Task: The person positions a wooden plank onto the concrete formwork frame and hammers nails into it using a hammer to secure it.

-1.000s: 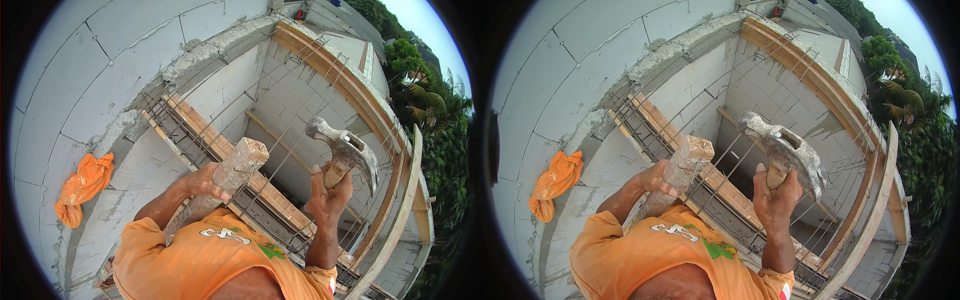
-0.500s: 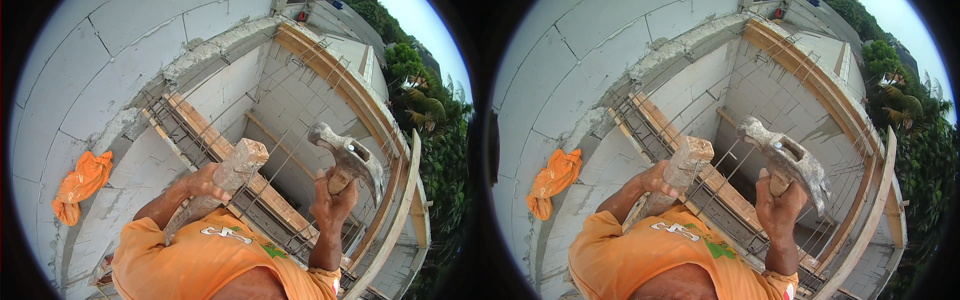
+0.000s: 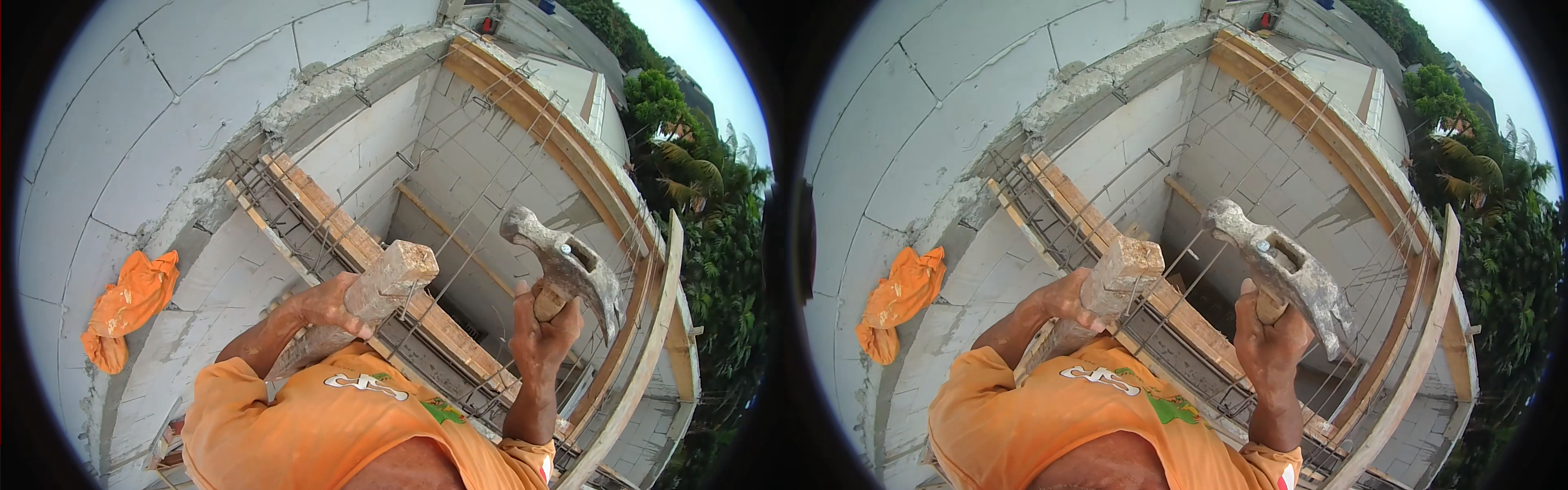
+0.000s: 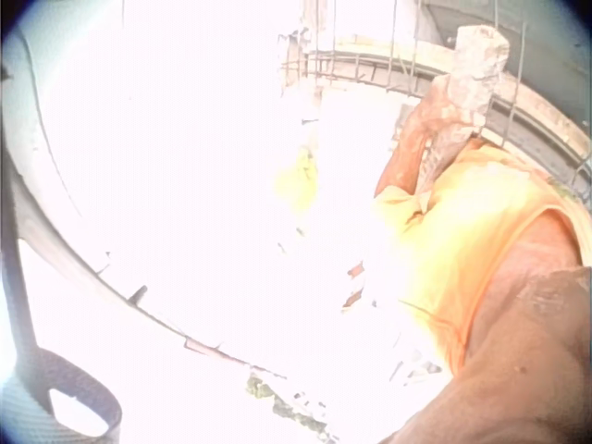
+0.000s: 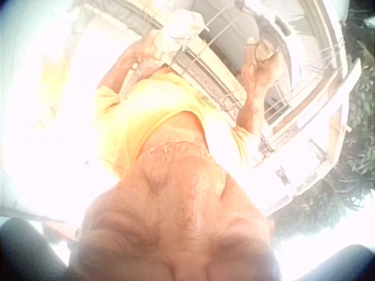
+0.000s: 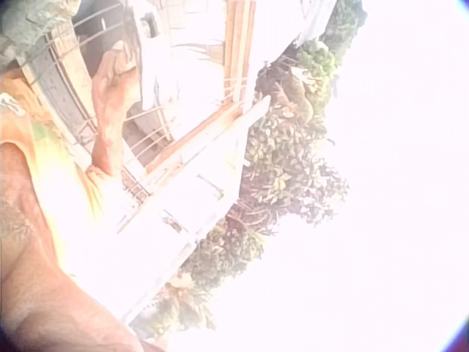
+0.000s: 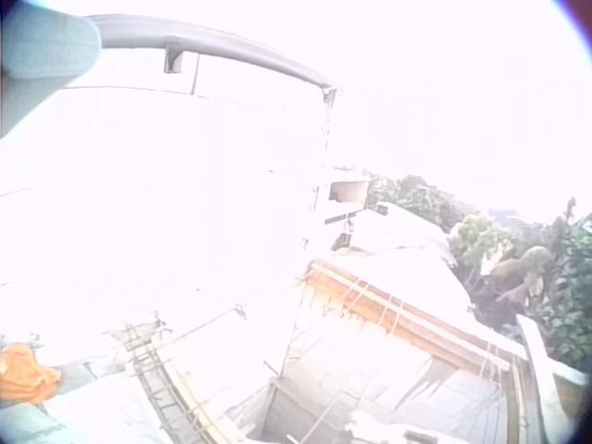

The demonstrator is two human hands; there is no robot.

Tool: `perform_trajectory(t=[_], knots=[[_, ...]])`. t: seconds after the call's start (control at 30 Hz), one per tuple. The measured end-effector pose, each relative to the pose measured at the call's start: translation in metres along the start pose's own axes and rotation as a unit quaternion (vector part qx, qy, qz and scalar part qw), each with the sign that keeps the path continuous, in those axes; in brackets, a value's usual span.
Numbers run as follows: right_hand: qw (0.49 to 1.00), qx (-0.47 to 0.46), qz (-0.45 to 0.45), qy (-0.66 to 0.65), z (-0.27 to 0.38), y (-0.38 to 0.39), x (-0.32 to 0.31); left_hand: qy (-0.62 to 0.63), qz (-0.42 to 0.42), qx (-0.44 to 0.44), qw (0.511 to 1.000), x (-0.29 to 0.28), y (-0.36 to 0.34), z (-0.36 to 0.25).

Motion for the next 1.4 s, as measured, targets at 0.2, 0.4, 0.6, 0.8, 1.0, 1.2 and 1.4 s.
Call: perform_trajectory(t=[0.2, 0.4, 0.6, 0.8, 1.0, 1.2, 1.4], knots=[[0.976, 0.047, -0.161, -0.142, 0.015, 0.026, -0.022, -0.046, 0.04, -0.026, 0.998, 0.001, -0.004, -0.004], [0.997, -0.016, 0.076, 0.009, 0.005, 0.013, 0.027, -0.048, 0.01, 0.0, 0.999, 0.001, -0.007, -0.007], [0.985, 0.043, -0.145, -0.086, 0.0, 0.02, -0.022, -0.039, 0.022, -0.037, 0.998, -0.001, 0.006, -0.007], [0.986, -0.089, 0.139, 0.017, 0.015, 0.033, 0.043, -0.052, 0.004, -0.034, 0.998, 0.002, 0.001, -0.002], [0.999, 0.046, -0.006, -0.009, -0.004, 0.029, 0.004, -0.088, -0.01, -0.055, 0.995, 0.006, 0.011, -0.002], [0.97, 0.195, 0.048, -0.135, -0.008, 0.027, 0.006, -0.223, -0.162, 0.028, 0.961, 0.009, 0.012, -0.022], [0.832, 0.375, 0.063, -0.405, -0.01, 0.041, 0.064, -0.415, -0.255, 0.14, 0.862, 0.025, 0.007, -0.02]])
Point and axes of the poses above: each hand's wrist, its own y-axis away from the middle knuckle, its own x-axis out of the palm, z = x × y, the point moved 6 cm from there along -y, towards the middle knuckle, and after that the axes turned 13 degrees about -x, right-handed, at the moved point
